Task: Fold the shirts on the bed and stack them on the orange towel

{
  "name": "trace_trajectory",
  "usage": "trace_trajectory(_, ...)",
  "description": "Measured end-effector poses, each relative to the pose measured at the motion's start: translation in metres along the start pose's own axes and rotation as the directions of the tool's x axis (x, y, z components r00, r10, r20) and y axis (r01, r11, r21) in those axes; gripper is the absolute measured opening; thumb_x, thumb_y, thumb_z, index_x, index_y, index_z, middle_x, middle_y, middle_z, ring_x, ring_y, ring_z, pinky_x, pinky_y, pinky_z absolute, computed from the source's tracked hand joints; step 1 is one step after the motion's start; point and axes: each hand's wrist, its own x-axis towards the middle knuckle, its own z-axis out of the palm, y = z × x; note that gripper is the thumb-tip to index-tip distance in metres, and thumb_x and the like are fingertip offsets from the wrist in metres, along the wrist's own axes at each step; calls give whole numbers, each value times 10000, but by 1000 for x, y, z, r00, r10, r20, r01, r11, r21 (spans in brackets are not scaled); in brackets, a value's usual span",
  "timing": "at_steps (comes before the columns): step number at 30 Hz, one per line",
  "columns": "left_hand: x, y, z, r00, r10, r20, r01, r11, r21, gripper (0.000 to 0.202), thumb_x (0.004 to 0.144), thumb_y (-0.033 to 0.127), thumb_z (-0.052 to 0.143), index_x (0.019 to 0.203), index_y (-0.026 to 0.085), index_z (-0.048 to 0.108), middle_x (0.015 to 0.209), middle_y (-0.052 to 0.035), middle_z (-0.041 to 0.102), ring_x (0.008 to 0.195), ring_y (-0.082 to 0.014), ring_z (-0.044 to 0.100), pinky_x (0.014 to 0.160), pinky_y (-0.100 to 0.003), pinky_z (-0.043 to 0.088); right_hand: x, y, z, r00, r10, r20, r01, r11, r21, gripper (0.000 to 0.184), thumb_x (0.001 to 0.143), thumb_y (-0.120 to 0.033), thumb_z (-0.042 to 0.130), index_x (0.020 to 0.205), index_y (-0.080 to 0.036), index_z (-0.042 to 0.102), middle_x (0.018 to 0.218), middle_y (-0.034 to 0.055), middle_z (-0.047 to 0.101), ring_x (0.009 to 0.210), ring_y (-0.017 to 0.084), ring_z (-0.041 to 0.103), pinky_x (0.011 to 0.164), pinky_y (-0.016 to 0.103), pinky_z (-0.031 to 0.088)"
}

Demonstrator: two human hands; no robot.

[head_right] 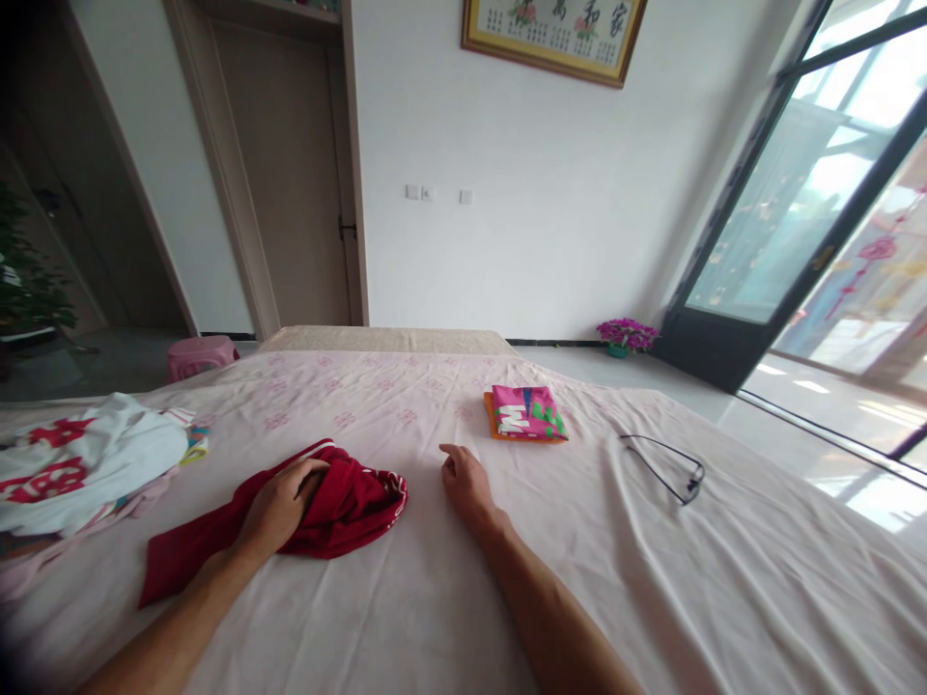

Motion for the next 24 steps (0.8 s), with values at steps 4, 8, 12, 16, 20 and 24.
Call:
trace_trajectory(4,1,1,0,1000,4,-16,-5,1000,-19,267,919,264,426,1029,237,667,1073,-56,726,1018,-218,672,937,-377,505,-1,-3,-2,1000,-28,12,28,1000,-7,390,824,-119,474,1145,-187,686,980,64,679,850,171,626,821,287,483)
trace_trajectory(8,-1,6,2,998,-21,-56,19,999,-49,253,890,221,441,1007,235,664,1057,-51,734,1006,-208,679,943,-368,508,-1,-3,-3,999,-35,12,36,999,-10,399,828,-135,471,1166,-188,677,989,69,680,859,180,629,818,298,484)
trace_trajectory(12,-2,9,1,992,-81,-99,68,990,-126,238,900,250,436,1016,234,642,1044,-37,740,987,-186,691,928,-327,522,0,-3,-3,999,-24,44,25,999,-21,369,829,-168,496,1138,-199,695,978,68,685,857,189,639,810,304,482)
trace_trajectory(16,5,-6,-18,964,-210,-166,207,978,-34,275,912,313,426,1076,237,634,1106,-46,727,993,-188,688,917,-314,517,-1,-10,-7,995,-40,89,39,999,20,277,912,-292,486,1001,-211,735,984,69,715,900,197,656,838,297,473)
trace_trajectory(20,8,-33,-47,935,-342,-90,354,907,227,365,887,401,456,1130,205,646,1162,-108,704,1094,-243,655,958,-348,482,-5,-25,-16,976,-101,191,95,995,42,348,958,-413,455,1012,-230,746,984,56,735,899,203,662,838,297,465)
trace_trajectory(24,-1,-44,-60,920,-390,37,353,865,358,407,844,497,512,1060,193,675,1050,-129,726,1032,-283,669,909,-372,485,-7,-47,-16,939,-49,339,27,997,68,409,944,-489,484,1249,-291,671,1070,36,738,957,213,669,847,298,460)
